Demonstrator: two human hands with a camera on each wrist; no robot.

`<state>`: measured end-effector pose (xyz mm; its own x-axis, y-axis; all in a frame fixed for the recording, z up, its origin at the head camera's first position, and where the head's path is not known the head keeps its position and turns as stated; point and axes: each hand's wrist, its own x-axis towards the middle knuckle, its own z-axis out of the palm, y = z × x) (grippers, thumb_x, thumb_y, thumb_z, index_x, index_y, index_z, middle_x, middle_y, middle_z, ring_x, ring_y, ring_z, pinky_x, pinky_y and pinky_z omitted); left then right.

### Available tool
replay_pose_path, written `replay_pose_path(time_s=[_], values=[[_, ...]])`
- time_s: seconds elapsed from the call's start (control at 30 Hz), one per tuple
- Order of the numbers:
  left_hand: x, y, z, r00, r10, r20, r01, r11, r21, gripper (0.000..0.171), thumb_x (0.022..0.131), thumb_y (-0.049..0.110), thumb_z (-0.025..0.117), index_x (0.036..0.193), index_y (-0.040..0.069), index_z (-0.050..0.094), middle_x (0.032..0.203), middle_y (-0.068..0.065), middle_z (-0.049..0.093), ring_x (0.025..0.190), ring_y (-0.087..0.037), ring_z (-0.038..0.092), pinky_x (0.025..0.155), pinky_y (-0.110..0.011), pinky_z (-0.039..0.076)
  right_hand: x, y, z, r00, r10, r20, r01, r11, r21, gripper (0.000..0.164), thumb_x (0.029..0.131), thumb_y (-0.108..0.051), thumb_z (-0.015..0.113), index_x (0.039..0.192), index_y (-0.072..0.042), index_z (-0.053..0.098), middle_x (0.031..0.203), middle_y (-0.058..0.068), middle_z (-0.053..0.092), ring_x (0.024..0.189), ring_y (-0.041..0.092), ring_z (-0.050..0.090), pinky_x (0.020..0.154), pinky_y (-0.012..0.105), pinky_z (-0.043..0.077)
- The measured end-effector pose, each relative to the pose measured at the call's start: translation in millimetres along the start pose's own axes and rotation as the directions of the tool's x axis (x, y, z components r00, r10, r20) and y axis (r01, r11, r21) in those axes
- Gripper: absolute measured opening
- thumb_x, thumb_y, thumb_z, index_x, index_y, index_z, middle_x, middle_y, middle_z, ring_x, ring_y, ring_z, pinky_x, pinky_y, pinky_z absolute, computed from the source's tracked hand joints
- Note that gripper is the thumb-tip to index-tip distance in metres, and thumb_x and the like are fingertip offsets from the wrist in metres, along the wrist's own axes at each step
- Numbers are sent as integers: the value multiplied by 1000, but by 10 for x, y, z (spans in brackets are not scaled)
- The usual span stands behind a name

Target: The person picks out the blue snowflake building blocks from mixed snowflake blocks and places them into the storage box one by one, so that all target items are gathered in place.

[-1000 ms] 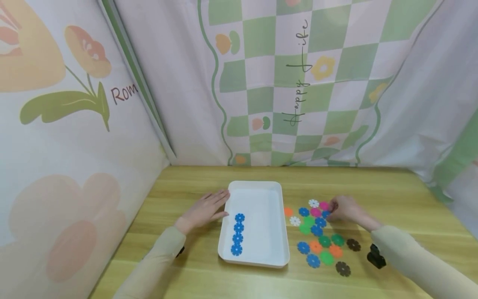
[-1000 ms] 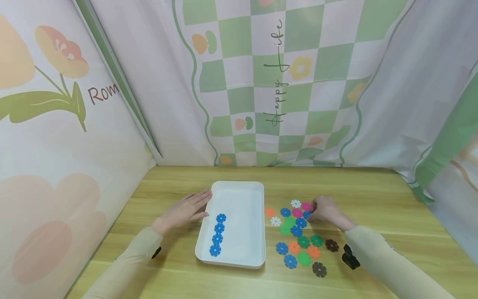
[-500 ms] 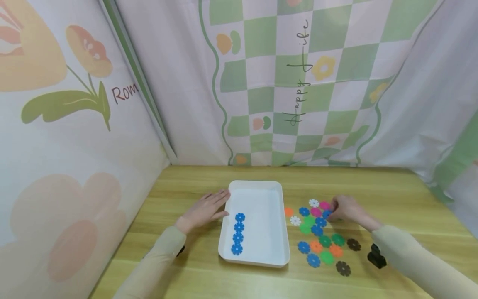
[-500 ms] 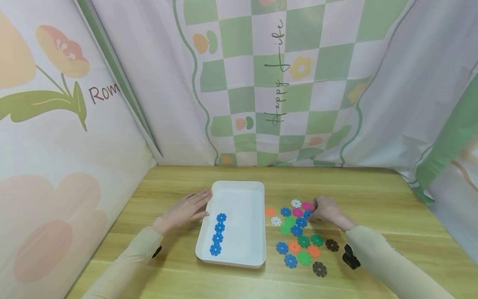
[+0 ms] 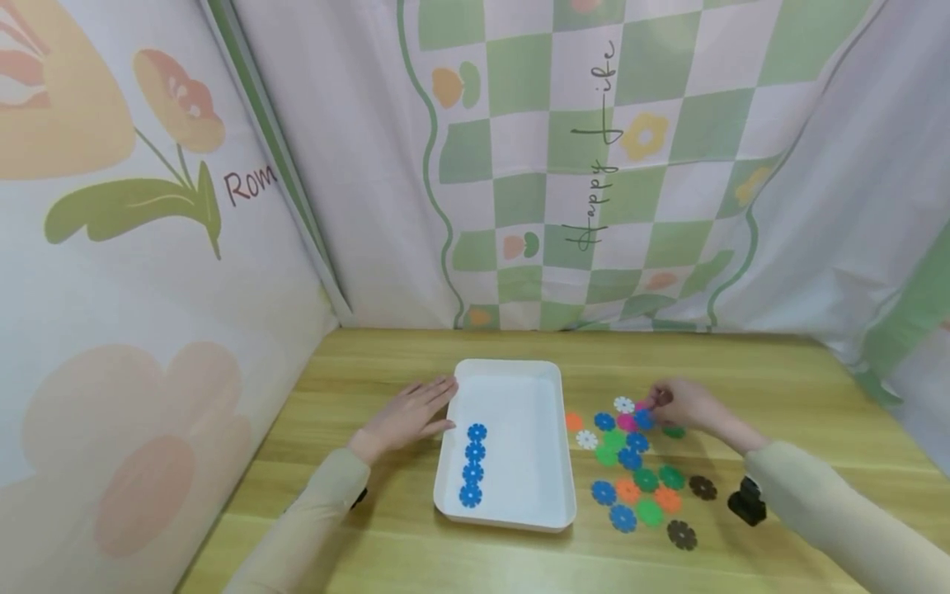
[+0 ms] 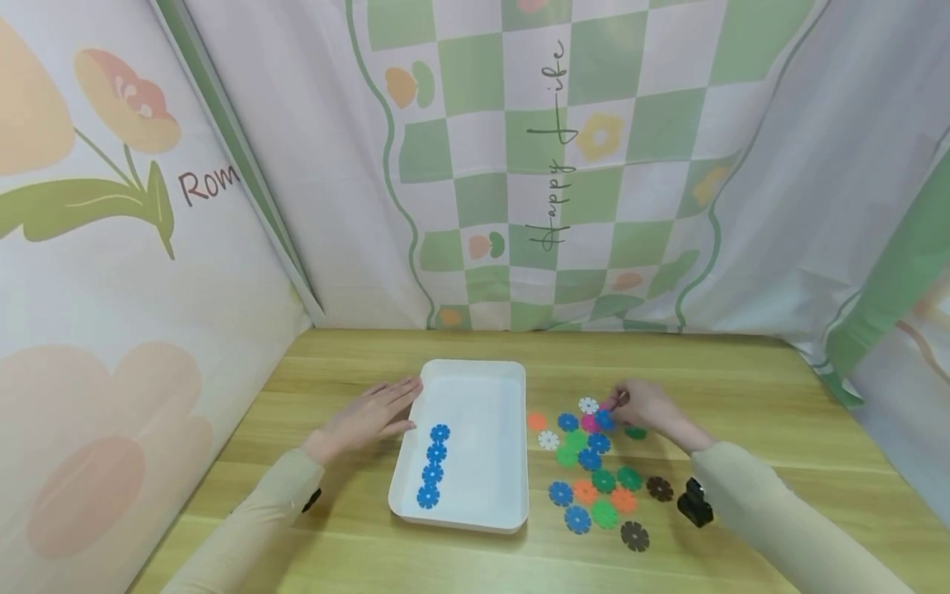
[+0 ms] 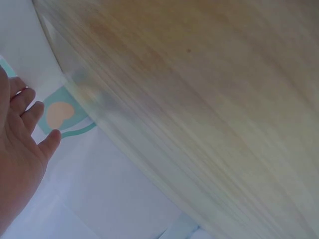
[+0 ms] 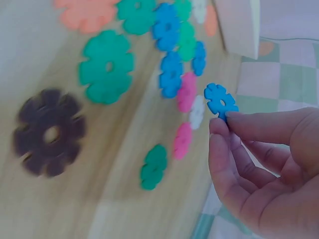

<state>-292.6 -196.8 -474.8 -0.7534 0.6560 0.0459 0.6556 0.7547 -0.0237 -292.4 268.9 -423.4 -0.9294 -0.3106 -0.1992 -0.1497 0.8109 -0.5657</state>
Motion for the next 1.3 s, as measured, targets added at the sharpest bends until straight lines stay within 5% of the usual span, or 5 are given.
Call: replay_pose_path(time_s=[0.33,0.7,1.03,1.3], values=[[-14,17,-13,1000,-7,10,8,1000,-8,69,104,51,41,156,9,28,164,-9,28,152,-26,30,122,-49,32,153,-426,-8,997,-64,53,56,990,127,15,92,-8,63,100,5,63,90,16,70,79,22,68,71,37,60],[-20,21,-35,1000,-7,8,7,1000,-23,67,104,48,43,156,9,30,164,-9,29,151,-26,30,122,-50,32,563,-888,197,991,-111,73,92,968,232,14,93,-6,63,99,6,64,91,13,69,81,18,68,80,39,62],[-7,17,-25,1000,-16,26,16,1000,-7,69,103,51,41,157,10,27,164,-8,27,152,-24,29,122,-49,32,845,-1258,577,992,-92,87,77,983,165,7,90,-6,67,92,1,68,84,10,72,72,12,66,68,24,59],[-8,20,-26,999,-36,25,36,999,-18,69,103,52,41,157,11,27,164,-7,28,152,-23,30,122,-48,32,979,-1491,817,993,-72,93,61,991,119,5,89,-5,68,89,-1,68,80,7,70,67,12,63,68,27,59]])
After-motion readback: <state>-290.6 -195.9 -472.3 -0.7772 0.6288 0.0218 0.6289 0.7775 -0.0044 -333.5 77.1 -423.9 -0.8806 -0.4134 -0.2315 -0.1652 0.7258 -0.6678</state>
